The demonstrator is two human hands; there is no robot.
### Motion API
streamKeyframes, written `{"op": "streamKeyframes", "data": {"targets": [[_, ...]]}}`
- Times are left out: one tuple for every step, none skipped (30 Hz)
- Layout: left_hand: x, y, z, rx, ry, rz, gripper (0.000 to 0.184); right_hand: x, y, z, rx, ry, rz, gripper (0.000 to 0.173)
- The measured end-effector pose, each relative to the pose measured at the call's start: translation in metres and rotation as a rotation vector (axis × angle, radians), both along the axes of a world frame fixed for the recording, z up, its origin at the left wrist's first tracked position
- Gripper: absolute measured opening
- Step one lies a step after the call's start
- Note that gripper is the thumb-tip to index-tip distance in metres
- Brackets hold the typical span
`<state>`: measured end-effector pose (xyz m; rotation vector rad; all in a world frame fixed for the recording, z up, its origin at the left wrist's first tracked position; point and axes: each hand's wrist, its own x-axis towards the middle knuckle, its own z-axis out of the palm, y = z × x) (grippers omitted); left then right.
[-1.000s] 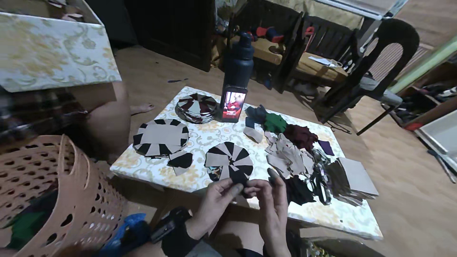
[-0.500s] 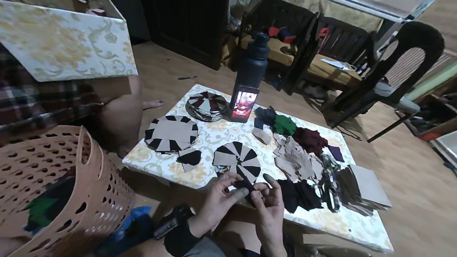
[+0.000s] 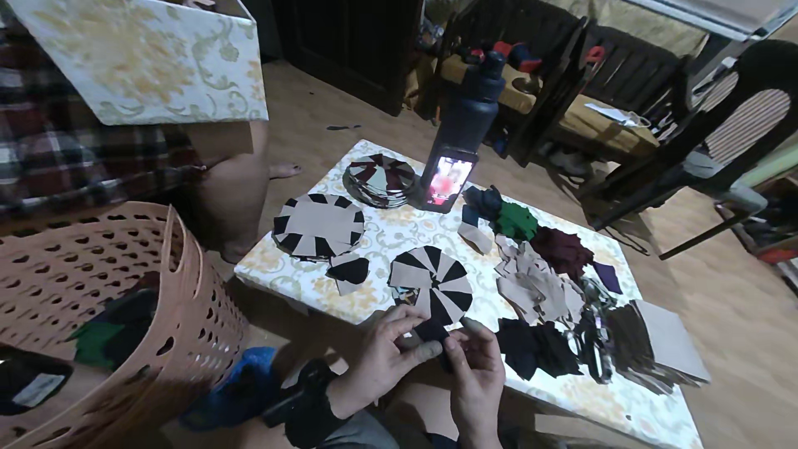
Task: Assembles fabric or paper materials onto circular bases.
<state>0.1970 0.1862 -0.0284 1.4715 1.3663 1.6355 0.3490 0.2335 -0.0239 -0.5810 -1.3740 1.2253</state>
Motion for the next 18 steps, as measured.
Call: {"op": "streamKeyframes", "data": {"targets": [[-0.0011,0.0000,0.0008,-0.017,-0.017,-0.006,0.037,-0.0006,0.0014,0.0008,0.045,-0.036,-0.012,0.030],[-0.0018,-0.0001,0.0013,-0.034,-0.035,-0.010,0.035,-0.0012,0.0027,0.0015,0.083,-0.061,-0.020,0.030],[-0.0025,0.0000,0.0019,-0.049,-0.056,-0.020,0.034,-0.0021,0.0037,0.0027,0.111,-0.074,-0.025,0.030],[-0.0028,0.0001,0.0025,-0.058,-0.078,-0.033,0.033,-0.0027,0.0043,0.0035,0.130,-0.080,-0.029,0.030],[-0.0028,0.0003,0.0025,-0.062,-0.097,-0.044,0.032,-0.0031,0.0047,0.0039,0.141,-0.079,-0.032,0.031],[-0.0026,0.0006,0.0025,-0.066,-0.108,-0.055,0.032,-0.0033,0.0048,0.0041,0.151,-0.079,-0.036,0.031],[-0.0025,0.0009,0.0026,-0.068,-0.114,-0.065,0.032,-0.0034,0.0049,0.0039,0.161,-0.080,-0.041,0.031],[-0.0023,0.0014,0.0023,-0.066,-0.120,-0.076,0.032,-0.0031,0.0049,0.0035,0.171,-0.087,-0.045,0.029],[-0.0021,0.0018,0.0021,-0.062,-0.120,-0.087,0.032,-0.0026,0.0047,0.0033,0.181,-0.098,-0.049,0.028],[-0.0020,0.0018,0.0019,-0.063,-0.117,-0.095,0.033,-0.0024,0.0043,0.0032,0.187,-0.103,-0.053,0.028],[-0.0017,0.0018,0.0022,-0.065,-0.115,-0.101,0.034,-0.0024,0.0038,0.0032,0.186,-0.101,-0.052,0.027],[-0.0013,0.0021,0.0021,-0.062,-0.119,-0.106,0.033,-0.0024,0.0034,0.0034,0.178,-0.092,-0.044,0.028],[-0.0008,0.0026,0.0016,-0.056,-0.130,-0.111,0.031,-0.0019,0.0030,0.0037,0.161,-0.078,-0.028,0.028],[0.0000,0.0030,0.0013,-0.051,-0.146,-0.117,0.027,-0.0010,0.0023,0.0041,0.132,-0.065,-0.004,0.031],[0.0006,0.0030,0.0008,-0.043,-0.161,-0.118,0.024,0.0002,0.0014,0.0047,0.091,-0.054,0.032,0.037],[0.0010,0.0030,0.0000,-0.030,-0.173,-0.111,0.023,0.0012,0.0005,0.0051,0.044,-0.043,0.072,0.046],[0.0009,0.0030,-0.0013,-0.011,-0.182,-0.099,0.023,0.0018,-0.0004,0.0054,-0.006,-0.028,0.110,0.054],[0.0005,0.0027,-0.0025,0.002,-0.185,-0.085,0.024,0.0019,-0.0011,0.0055,-0.053,-0.006,0.142,0.060]]}}
